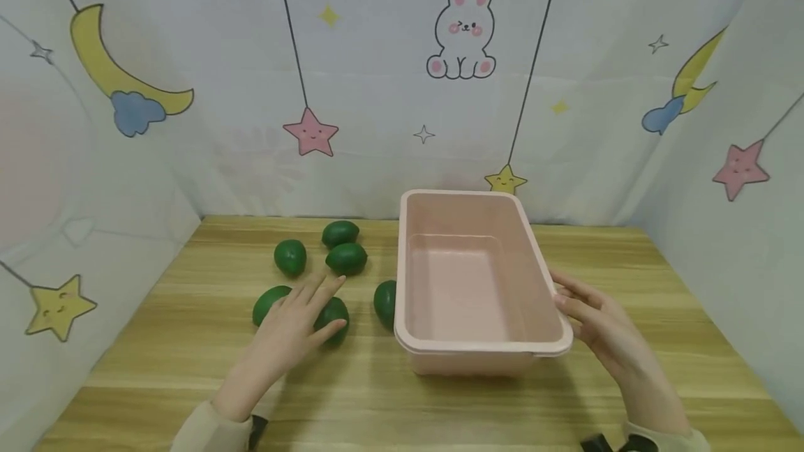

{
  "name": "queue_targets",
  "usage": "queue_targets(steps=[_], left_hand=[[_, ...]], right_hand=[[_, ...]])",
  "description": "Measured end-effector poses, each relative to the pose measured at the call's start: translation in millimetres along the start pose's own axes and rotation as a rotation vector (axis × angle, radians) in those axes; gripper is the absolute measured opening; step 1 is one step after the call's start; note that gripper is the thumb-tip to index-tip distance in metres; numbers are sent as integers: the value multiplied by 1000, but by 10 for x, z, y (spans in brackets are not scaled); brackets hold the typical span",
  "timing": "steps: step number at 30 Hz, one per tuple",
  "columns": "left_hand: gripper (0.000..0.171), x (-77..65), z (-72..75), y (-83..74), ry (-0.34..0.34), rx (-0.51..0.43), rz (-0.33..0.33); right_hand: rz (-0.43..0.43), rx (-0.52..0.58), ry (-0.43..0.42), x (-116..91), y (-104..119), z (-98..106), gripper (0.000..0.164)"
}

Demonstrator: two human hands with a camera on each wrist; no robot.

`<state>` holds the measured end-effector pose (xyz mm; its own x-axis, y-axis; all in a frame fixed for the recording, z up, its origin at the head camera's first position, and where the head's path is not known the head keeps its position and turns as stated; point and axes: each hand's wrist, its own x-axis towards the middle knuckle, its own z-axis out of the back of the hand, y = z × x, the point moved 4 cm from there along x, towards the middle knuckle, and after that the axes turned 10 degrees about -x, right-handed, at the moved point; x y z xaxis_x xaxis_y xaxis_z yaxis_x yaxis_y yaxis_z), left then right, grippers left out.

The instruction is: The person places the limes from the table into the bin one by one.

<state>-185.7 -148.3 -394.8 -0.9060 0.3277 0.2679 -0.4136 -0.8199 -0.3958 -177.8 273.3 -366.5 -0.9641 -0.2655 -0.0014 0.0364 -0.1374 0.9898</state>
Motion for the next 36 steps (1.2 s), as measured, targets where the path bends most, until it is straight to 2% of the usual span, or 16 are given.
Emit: queue_targets(steps=[10,29,36], left_hand=[[65,13,-76,-2,58,4,-2],[61,55,-126,-36,113,31,-4],[66,72,-133,-33,172,23,27]], right_hand=[[50,64,57,43,-26,11,41],[51,95,55,26,6,11,40],[53,95,57,21,-4,1,39]])
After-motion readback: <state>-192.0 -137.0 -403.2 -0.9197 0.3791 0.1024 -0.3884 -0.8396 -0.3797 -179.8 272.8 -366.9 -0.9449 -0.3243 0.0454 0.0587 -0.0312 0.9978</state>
